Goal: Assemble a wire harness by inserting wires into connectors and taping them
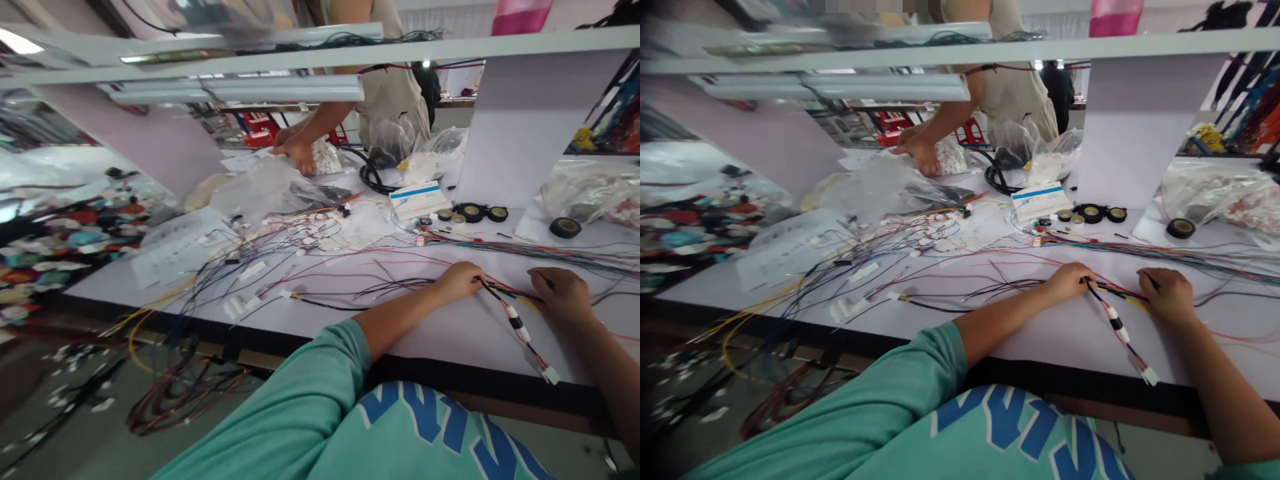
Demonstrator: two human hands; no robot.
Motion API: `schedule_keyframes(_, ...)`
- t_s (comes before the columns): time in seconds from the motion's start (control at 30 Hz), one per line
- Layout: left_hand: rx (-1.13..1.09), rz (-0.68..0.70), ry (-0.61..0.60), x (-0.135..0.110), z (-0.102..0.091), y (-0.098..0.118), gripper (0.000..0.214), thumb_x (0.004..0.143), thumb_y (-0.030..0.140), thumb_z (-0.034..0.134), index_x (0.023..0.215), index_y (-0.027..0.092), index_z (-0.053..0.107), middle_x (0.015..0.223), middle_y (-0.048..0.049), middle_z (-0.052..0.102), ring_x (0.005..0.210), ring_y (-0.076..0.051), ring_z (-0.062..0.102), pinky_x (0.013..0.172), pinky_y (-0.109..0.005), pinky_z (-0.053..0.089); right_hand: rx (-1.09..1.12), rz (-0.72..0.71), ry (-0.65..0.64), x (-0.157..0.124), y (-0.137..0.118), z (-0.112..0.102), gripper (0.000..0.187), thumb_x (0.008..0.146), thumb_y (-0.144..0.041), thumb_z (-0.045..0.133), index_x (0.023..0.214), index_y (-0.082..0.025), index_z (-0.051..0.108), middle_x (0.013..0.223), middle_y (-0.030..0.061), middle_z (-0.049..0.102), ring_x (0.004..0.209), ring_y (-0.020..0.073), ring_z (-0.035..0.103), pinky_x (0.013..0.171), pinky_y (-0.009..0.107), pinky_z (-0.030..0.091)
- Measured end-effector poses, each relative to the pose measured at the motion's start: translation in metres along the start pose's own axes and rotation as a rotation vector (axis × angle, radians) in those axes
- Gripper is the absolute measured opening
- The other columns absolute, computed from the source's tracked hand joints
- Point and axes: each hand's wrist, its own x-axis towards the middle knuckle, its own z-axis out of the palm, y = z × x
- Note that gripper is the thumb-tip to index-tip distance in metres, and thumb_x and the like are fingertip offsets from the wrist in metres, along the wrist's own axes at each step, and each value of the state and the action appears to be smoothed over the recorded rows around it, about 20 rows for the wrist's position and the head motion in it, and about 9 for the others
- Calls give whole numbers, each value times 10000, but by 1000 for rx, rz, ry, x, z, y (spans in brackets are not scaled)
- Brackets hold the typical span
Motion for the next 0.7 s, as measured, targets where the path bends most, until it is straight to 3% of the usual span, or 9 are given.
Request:
schedule_keyframes(0.2, -208, 86, -63, -5, -8, -9, 376, 785, 103, 524, 1150, 192, 546, 1209, -60, 559, 964, -126, 556, 794, -221, 438, -30, 68, -59, 4, -7, -3, 343, 810, -338, 405, 774, -194, 714, 791, 66, 710, 742, 206, 641, 625, 289, 444)
schedule_keyframes(0.4, -118, 194, -83, -2, -11, -14, 216, 740, -3, 454, 801, 147, 597, 938, -43, 569, 909, -130, 530, 837, -248, 418, 15, 147, -106, 5, -10, -1, 322, 799, -288, 409, 754, -168, 704, 769, 67, 698, 729, 180, 624, 662, 263, 422)
schedule_keyframes(0.7, 107, 37, -116, -9, -17, 7, 191, 813, 92, 439, 888, 156, 603, 941, -64, 624, 923, -185, 555, 862, -310, 419, 30, 166, -97, 4, -11, 1, 325, 799, -292, 398, 749, -173, 697, 738, 61, 677, 710, 173, 592, 649, 261, 389)
